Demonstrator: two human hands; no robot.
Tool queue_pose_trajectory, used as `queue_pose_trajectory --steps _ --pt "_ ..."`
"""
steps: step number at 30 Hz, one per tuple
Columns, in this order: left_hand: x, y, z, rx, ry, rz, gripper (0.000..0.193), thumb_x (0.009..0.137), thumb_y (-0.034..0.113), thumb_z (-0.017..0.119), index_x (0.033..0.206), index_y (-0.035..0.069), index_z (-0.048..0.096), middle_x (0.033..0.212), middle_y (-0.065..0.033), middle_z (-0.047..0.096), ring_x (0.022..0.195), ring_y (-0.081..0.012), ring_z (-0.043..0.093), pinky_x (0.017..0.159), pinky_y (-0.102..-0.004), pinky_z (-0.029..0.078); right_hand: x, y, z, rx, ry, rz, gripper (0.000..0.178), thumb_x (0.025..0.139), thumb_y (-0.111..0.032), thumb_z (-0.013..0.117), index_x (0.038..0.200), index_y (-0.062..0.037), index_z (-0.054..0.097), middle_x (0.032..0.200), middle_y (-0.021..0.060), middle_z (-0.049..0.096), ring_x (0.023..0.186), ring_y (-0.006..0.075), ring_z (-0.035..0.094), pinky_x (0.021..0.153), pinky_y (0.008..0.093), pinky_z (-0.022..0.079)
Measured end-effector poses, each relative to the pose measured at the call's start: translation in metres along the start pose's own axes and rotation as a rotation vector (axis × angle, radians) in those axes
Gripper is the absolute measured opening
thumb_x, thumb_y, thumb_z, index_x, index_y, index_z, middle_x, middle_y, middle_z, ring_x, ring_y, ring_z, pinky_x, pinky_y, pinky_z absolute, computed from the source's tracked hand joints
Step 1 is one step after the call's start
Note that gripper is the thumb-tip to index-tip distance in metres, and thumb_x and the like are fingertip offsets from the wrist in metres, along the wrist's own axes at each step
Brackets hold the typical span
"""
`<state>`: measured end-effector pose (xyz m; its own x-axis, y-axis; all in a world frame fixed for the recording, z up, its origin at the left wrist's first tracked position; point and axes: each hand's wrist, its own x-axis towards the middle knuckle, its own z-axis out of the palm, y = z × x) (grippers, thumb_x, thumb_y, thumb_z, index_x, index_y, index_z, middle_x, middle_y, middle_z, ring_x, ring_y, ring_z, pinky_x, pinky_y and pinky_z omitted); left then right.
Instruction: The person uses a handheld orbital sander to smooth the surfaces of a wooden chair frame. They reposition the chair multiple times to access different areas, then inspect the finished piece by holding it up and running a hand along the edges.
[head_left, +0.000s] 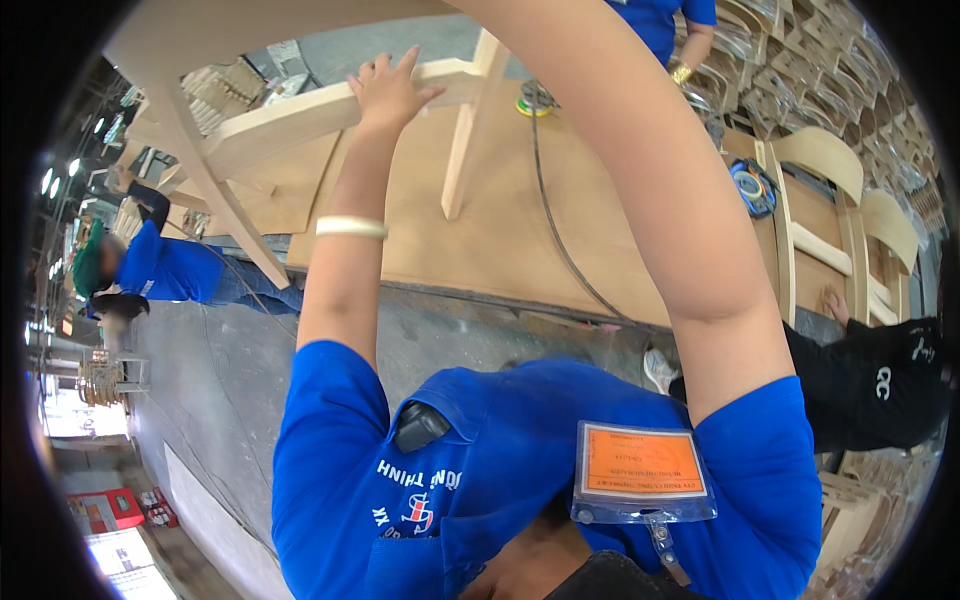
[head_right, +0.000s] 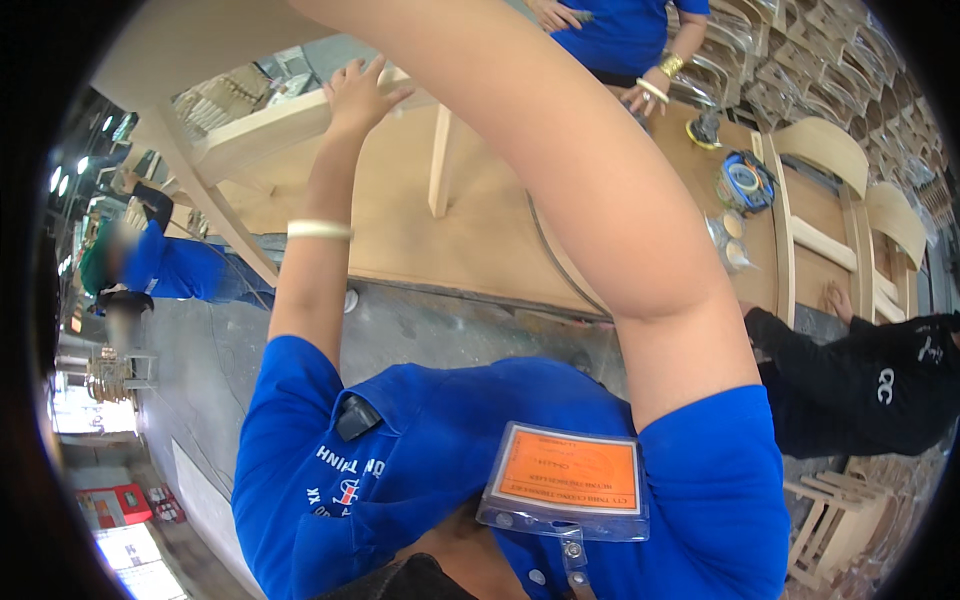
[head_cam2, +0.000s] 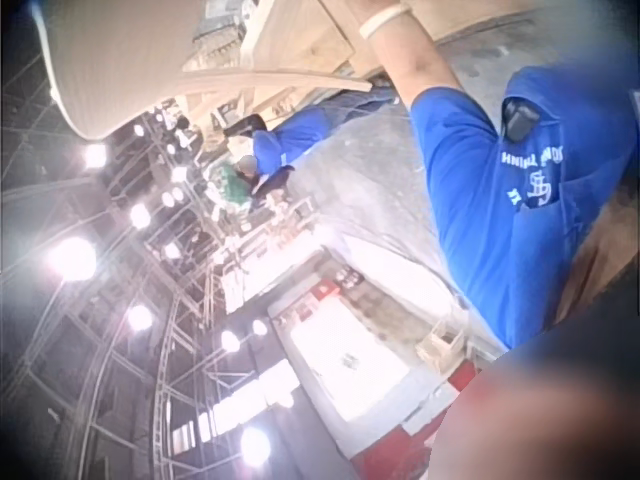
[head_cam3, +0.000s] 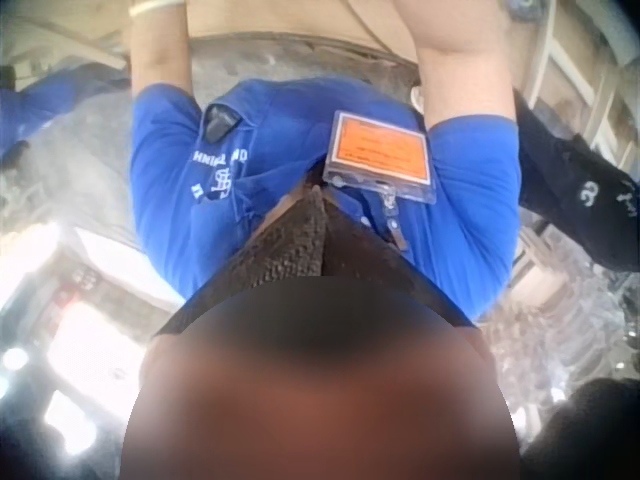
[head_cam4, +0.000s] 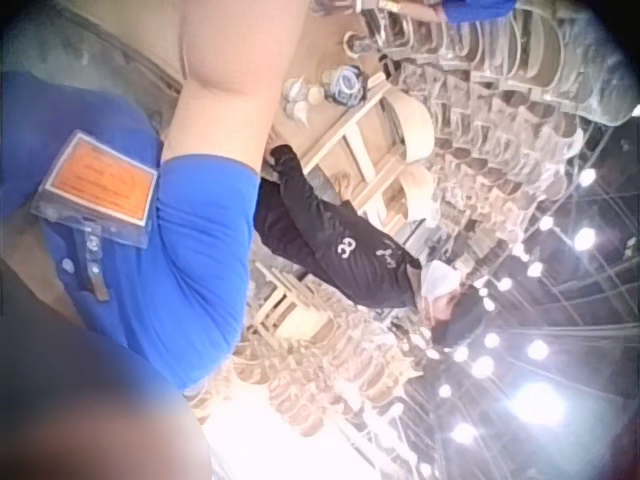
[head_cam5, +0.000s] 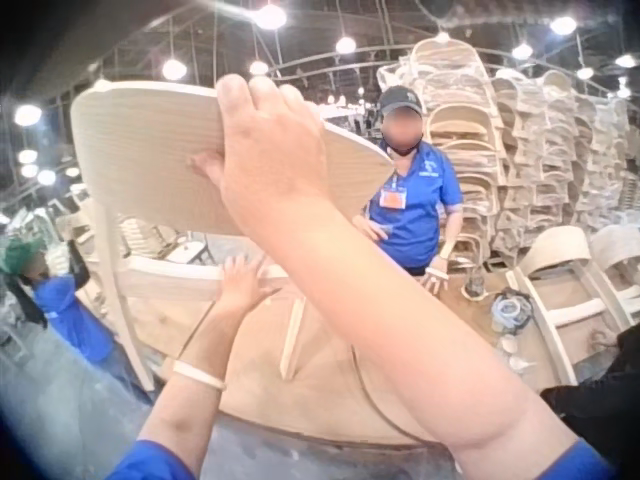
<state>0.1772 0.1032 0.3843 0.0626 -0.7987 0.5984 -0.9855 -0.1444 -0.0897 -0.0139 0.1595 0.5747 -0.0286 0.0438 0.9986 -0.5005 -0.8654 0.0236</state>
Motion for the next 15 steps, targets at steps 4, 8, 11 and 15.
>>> queue_pose_trajectory --steps 4,8,11,15 --pt "-0.033 -0.044 -0.152 -0.276 0.853 0.334 0.044 0.070 0.010 0.082 0.110 0.007 0.064 0.111 -0.0098 0.064 0.101 -0.0268 0.060 0.093 -0.0403 0.047 0.005 0.009 -0.006 0.075 -0.004 -0.029 0.054 0.066 -0.024 0.081 0.107 -0.0039 0.053 0.098 0.0152 0.059 0.095 0.0337 0.056 0.083 0.0445 0.043" --pt "-0.019 -0.087 -0.309 0.166 1.062 0.321 0.052 0.068 0.026 0.085 0.113 0.008 0.066 0.107 -0.0110 0.067 0.106 -0.0253 0.058 0.091 -0.0383 0.044 0.015 0.005 0.005 0.179 -0.084 -0.055 0.055 0.068 -0.025 0.079 0.111 -0.0034 0.054 0.100 0.0144 0.059 0.096 0.0342 0.056 0.084 0.0454 0.042" --pt "0.017 -0.091 -0.346 0.363 0.704 0.499 0.054 0.071 0.041 0.081 0.108 0.005 0.067 0.105 -0.0088 0.068 0.102 -0.0188 0.060 0.088 -0.0323 0.044 0.012 -0.009 0.019 0.357 -0.115 -0.133 0.058 0.070 -0.025 0.077 0.118 -0.0037 0.053 0.107 0.0168 0.058 0.102 0.0356 0.054 0.089 0.0462 0.041" --pt "-0.023 -0.117 -0.349 0.023 0.558 -0.019 0.040 0.072 0.033 0.082 0.095 0.004 0.070 0.083 -0.0053 0.068 0.076 -0.0120 0.060 0.071 -0.0253 0.047 -0.035 -0.001 0.045 0.508 0.210 0.024 0.067 0.077 -0.029 0.075 0.132 -0.0052 0.046 0.126 0.0207 0.051 0.120 0.0345 0.046 0.100 0.0467 0.036"
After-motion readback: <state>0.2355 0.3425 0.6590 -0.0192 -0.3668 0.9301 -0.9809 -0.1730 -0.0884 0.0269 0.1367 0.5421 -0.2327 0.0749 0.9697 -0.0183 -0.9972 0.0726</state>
